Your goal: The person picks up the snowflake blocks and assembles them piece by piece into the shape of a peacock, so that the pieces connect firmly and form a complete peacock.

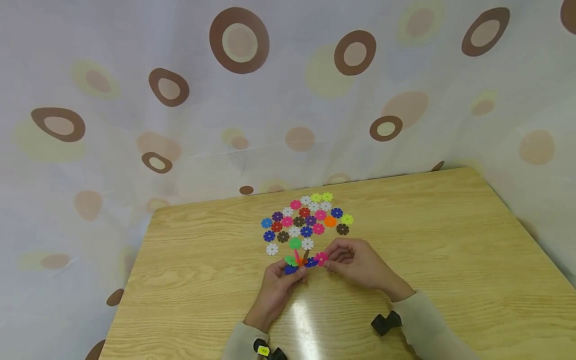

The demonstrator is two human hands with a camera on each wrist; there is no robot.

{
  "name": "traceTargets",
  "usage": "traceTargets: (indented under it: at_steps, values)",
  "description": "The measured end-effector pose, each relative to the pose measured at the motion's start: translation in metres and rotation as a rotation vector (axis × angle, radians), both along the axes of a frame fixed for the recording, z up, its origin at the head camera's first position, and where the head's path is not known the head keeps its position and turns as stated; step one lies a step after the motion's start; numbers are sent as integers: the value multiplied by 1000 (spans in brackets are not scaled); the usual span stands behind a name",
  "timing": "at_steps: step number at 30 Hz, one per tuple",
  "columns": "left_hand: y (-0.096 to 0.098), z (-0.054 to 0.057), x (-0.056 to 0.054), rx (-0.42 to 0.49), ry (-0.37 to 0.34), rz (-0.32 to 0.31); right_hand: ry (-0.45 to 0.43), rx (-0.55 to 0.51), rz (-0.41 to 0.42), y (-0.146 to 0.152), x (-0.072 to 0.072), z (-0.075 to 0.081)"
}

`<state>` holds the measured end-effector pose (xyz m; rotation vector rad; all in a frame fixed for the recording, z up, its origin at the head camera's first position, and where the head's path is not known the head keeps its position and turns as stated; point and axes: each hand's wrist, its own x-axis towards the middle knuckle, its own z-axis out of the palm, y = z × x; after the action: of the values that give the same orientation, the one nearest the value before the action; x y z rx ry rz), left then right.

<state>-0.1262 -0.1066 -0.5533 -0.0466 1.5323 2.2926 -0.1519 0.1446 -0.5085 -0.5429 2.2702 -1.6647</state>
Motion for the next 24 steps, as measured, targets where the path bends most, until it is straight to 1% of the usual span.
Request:
traceTargets:
  at_steps: [7, 11, 16, 20, 24]
  values:
    - [-2, 2, -1, 49, -37, -2, -20, 2, 0, 0, 0, 0]
    - [-2, 2, -2, 57, -52, -7, -36, 1, -12, -2, 1, -1]
    - [-3, 0, -2, 80, -46, -3, -42, 5, -12, -5, 2, -2]
    - [-3, -2, -2, 100, -37, -4, -44, 2, 8, -5, 1, -3]
    - [-3, -2, -3, 111, -32, -2, -32, 39, 22, 1, -2, -5]
